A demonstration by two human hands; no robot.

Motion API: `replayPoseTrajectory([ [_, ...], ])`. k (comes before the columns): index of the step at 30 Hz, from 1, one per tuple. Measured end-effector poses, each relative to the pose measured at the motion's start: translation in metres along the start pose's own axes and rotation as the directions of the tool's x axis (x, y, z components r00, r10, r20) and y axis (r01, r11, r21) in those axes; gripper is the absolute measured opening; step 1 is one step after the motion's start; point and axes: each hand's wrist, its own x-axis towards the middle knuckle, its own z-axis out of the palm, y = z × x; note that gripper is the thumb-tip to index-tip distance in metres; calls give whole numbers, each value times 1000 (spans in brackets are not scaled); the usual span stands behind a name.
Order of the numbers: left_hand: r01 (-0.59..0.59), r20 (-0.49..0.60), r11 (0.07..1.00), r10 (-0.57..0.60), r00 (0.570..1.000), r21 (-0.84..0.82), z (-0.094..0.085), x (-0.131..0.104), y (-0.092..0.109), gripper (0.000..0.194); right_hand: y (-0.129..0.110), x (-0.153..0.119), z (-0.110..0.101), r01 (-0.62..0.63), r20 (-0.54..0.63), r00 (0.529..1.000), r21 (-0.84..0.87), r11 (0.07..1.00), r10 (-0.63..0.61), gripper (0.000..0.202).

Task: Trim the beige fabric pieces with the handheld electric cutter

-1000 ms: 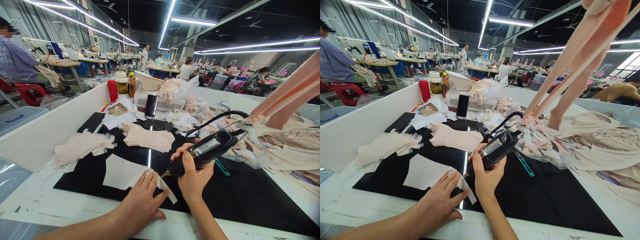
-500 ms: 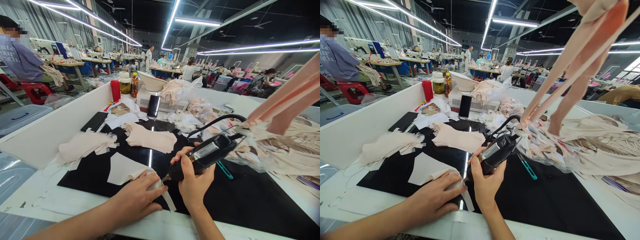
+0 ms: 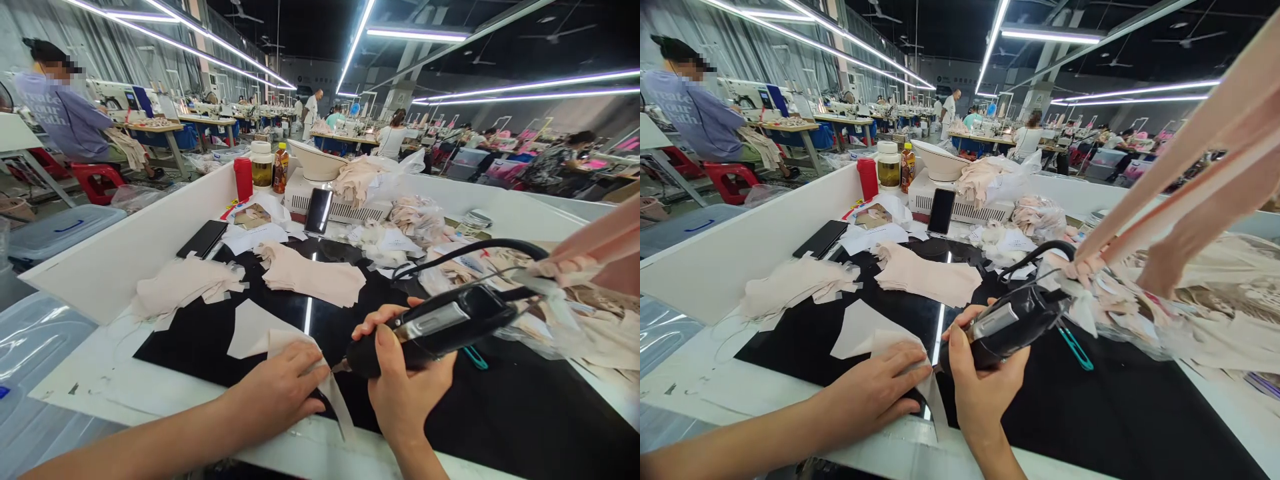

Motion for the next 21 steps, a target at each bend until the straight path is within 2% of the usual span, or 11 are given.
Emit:
replayPoseTrajectory([
  [10,-31,40,1000,31,999,1,4,-13,-6,60,-3,-1,1,-21,1,1000,-3,1000,21,42],
  [21,-29,33,999,30,999,-28,4,-12,-5,55,4,8,10,-14,2,1000,38,999,14,41],
])
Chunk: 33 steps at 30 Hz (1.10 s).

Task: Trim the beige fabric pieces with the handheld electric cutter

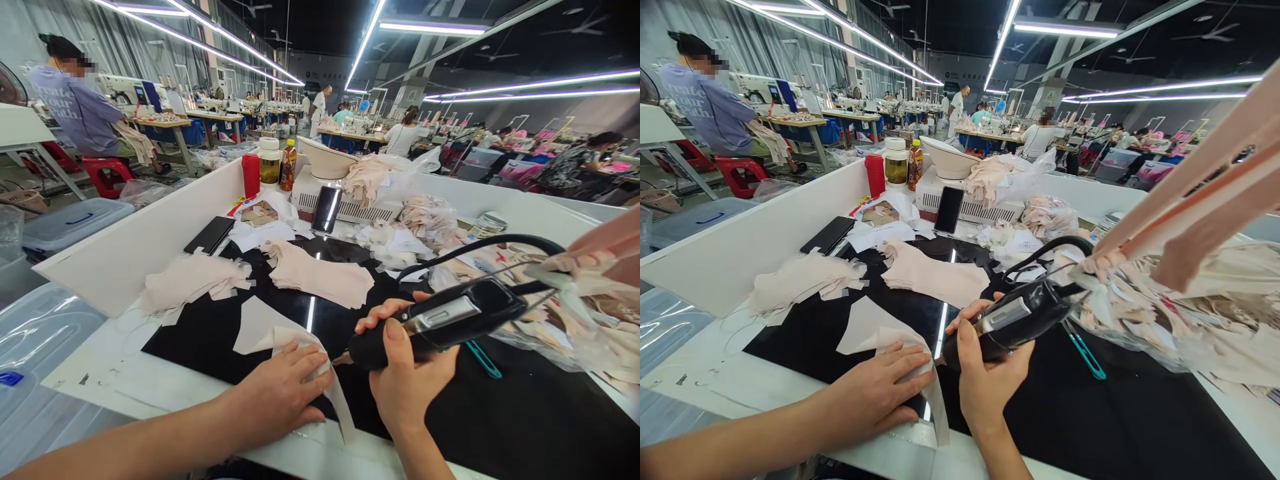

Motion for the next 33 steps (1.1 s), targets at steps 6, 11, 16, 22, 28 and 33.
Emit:
replayPoseTrajectory([
  [6,17,-12,1000,-17,1000,1,1,1,2,55,1,1,2,-5,11,1000,7,1000,5,38],
  [11,15,-26,1000,-15,1000,-4,-2,2,2,54,3,6,5,10,-4,1000,40,999,-10,40],
  [16,25,-23,1000,-25,999,-5,0,1,3,56,6,5,6,7,15,1000,-11,1000,-7,42],
  [22,31,-9,997,-32,999,-68,-6,3,2,51,8,4,6,0,34,999,-13,1000,1,39],
  [28,22,5,986,-21,1000,-168,-24,0,-22,41,13,14,5,2,64,998,2,1000,-2,41],
  [33,28,81,999,-26,996,-27,-32,0,-33,42,-5,19,4,-10,15,1000,44,999,10,42],
])
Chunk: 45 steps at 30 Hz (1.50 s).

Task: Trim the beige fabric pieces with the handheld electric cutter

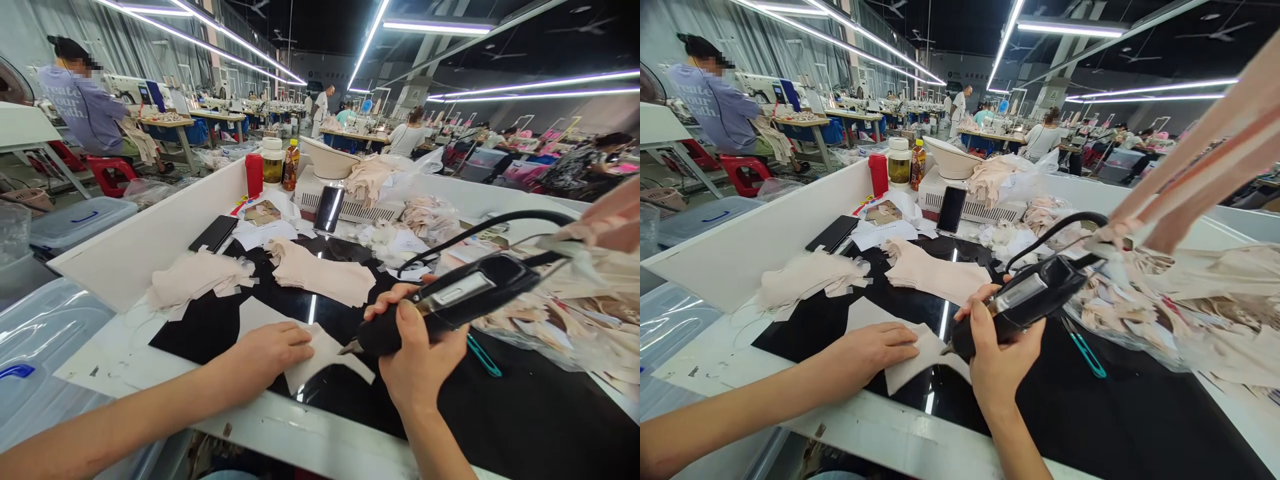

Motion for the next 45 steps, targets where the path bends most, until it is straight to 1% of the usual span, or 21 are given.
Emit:
replayPoseTrajectory([
  [2,62,25,993,-65,998,102,0,4,7,36,-9,-4,-2,-1,11,1000,17,1000,1,42],
  [4,111,46,974,-122,991,197,2,10,16,26,-16,-10,-7,-11,46,999,26,1000,10,39],
  [6,149,61,956,-170,984,254,4,14,25,21,-21,-17,-12,-27,75,997,32,999,24,37],
  [8,174,74,943,-203,976,284,5,17,31,25,-23,-24,-18,-33,77,997,36,999,30,37],
  [11,190,103,927,-234,967,323,3,20,37,26,-24,-30,-22,-29,50,998,42,999,27,37],
  [13,193,126,919,-249,960,345,2,21,40,25,-24,-31,-23,-21,40,999,45,999,19,38],
  [17,207,140,905,-275,951,373,2,21,44,23,-22,-34,-21,2,65,998,49,999,-6,38],
  [22,204,111,904,-262,959,375,4,20,43,24,-17,-36,-23,26,67,997,36,999,-28,37],
  [28,187,40,887,-225,974,422,9,16,43,21,-13,-37,-25,24,77,997,34,999,-27,38],
  [30,221,-1,875,-245,970,430,15,13,44,17,-13,-37,-25,26,89,996,36,999,-29,38],
  [32,268,-76,852,-262,962,450,21,10,45,10,-13,-37,-24,28,94,995,38,999,-31,38],
  [33,274,-124,842,-244,962,464,23,9,46,11,-13,-36,-24,27,93,995,38,999,-31,38],
  [34,258,-169,841,-200,965,476,25,8,48,14,-13,-36,-24,26,91,995,37,999,-29,38],
  [35,214,-201,851,-131,971,479,26,7,50,16,-14,-36,-24,25,91,995,36,999,-28,38],
  [37,57,-207,895,40,977,442,27,8,54,13,-14,-36,-24,25,94,995,32,999,-28,38],
  [39,-123,-166,924,193,967,361,26,10,57,11,-14,-36,-24,26,100,995,25,999,-28,38],
  [40,-189,-141,929,244,960,318,27,12,57,11,-14,-37,-25,26,102,994,22,999,-28,38],
  [42,-261,-113,931,297,948,255,29,15,56,13,-14,-37,-25,21,102,995,17,1000,-23,38],
  [45,-301,-119,934,326,938,192,33,19,49,17,-14,-38,-26,16,99,995,17,1000,-18,38],
])
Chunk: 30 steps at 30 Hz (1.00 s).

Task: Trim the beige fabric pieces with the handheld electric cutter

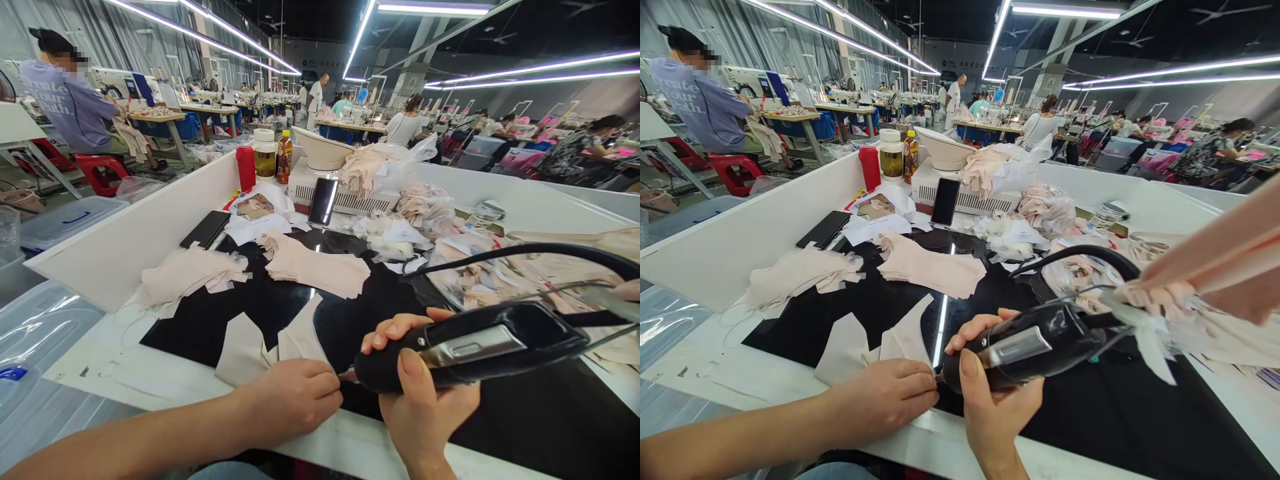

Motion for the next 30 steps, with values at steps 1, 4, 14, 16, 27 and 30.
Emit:
replayPoseTrajectory([
  [1,-3,-11,1000,3,1000,-23,2,-1,-2,18,0,0,0,1,-1,1000,2,1000,-1,39],
  [4,6,-27,998,-8,1000,-65,3,-5,-8,20,-1,0,0,6,2,1000,1,1000,-6,38],
  [14,140,46,990,-140,989,19,-1,-13,-11,23,-2,1,2,4,-8,1000,-3,1000,-4,37],
  [16,127,54,991,-129,990,46,-3,-13,-11,23,-2,0,3,6,-10,1000,-8,1000,-6,37],
  [27,109,48,991,-113,992,80,-1,-20,-10,25,-4,-1,3,23,-6,1000,-13,1000,-23,36],
  [30,132,5,990,-133,991,44,0,-21,-11,24,-3,-1,3,21,-7,1000,-15,1000,-21,37],
])
